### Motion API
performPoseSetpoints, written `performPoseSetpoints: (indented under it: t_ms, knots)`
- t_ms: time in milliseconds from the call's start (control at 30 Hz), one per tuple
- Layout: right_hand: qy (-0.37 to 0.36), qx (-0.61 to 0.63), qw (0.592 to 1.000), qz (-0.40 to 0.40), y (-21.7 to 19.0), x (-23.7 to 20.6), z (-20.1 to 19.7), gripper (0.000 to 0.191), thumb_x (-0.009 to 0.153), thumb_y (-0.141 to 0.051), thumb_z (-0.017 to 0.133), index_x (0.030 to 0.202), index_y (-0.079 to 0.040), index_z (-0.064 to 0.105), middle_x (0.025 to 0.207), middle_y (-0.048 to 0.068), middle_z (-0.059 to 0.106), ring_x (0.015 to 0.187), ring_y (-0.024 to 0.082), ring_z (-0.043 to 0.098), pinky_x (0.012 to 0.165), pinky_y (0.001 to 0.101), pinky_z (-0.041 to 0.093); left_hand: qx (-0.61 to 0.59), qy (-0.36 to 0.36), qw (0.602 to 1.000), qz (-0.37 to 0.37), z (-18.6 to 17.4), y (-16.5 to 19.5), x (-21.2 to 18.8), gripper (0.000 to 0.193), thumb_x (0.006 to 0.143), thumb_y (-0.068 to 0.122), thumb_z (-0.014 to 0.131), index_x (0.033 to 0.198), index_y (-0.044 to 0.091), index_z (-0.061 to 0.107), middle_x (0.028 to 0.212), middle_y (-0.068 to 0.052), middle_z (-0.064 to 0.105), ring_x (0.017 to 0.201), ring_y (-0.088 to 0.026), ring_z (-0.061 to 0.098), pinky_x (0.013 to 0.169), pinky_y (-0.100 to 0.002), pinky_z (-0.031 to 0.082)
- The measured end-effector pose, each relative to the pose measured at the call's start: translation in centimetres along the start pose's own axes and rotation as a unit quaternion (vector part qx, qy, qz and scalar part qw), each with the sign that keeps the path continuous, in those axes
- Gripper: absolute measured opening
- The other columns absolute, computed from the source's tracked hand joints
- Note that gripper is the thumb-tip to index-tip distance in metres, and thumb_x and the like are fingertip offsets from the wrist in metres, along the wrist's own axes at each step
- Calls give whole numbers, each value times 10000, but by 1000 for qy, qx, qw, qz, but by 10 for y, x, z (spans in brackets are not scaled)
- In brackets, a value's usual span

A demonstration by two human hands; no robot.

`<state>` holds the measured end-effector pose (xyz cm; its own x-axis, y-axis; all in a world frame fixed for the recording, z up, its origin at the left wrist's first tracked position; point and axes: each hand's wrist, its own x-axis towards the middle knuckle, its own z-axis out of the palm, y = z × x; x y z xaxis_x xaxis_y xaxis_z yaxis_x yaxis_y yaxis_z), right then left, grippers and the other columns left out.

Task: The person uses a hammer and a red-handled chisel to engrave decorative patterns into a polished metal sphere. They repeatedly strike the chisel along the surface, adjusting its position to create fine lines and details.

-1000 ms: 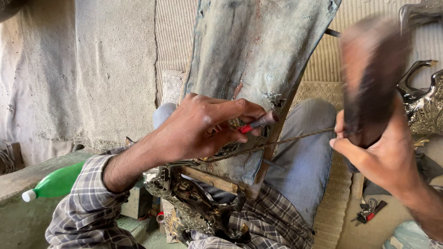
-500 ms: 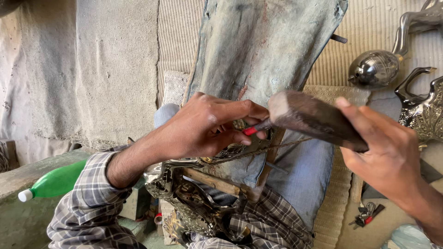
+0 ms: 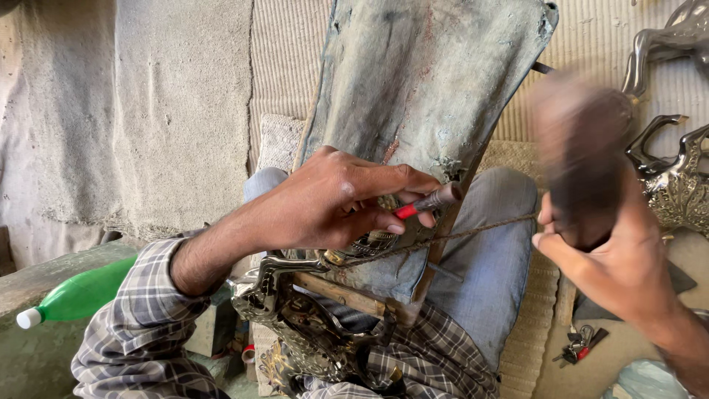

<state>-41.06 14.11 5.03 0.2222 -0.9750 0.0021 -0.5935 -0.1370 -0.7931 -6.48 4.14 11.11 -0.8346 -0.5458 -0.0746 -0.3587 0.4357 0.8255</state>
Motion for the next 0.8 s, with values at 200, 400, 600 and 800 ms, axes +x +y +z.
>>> performPoseSetpoints:
  t_ms: [200,400,600,800]
  knots:
    - [0,-9,1000,5,4,-1,-3,792,824,-14,773,1488,-97,349,885,53,672,777,162,668,708,321,580,-22,32,995,88,-4,-3,0,414,964,195,759,1358,153,641,1199,-15,791,955,-162,810,680,-318,654]
    - [1,-24,1000,1,-4,3,0,836,766,0,780,1487,-36,359,918,87,670,775,174,688,718,348,602,-31,-10,999,29,-6,-7,1,441,913,190,763,1334,119,651,1136,-30,814,778,-142,807,543,-335,606]
    - [15,-42,999,-26,-7,7,-3,756,770,14,781,1408,-48,380,949,113,689,790,185,695,723,358,593,-59,17,992,107,-9,-12,-1,428,980,116,736,1390,128,612,1205,-26,782,987,-159,816,699,-291,689]
    - [5,-21,1000,-3,-3,3,0,778,795,1,795,1454,-32,381,922,67,695,745,139,685,687,306,584,-60,-9,996,62,-10,-14,-2,514,891,7,732,1381,123,629,1206,-19,787,881,-145,809,577,-301,646]
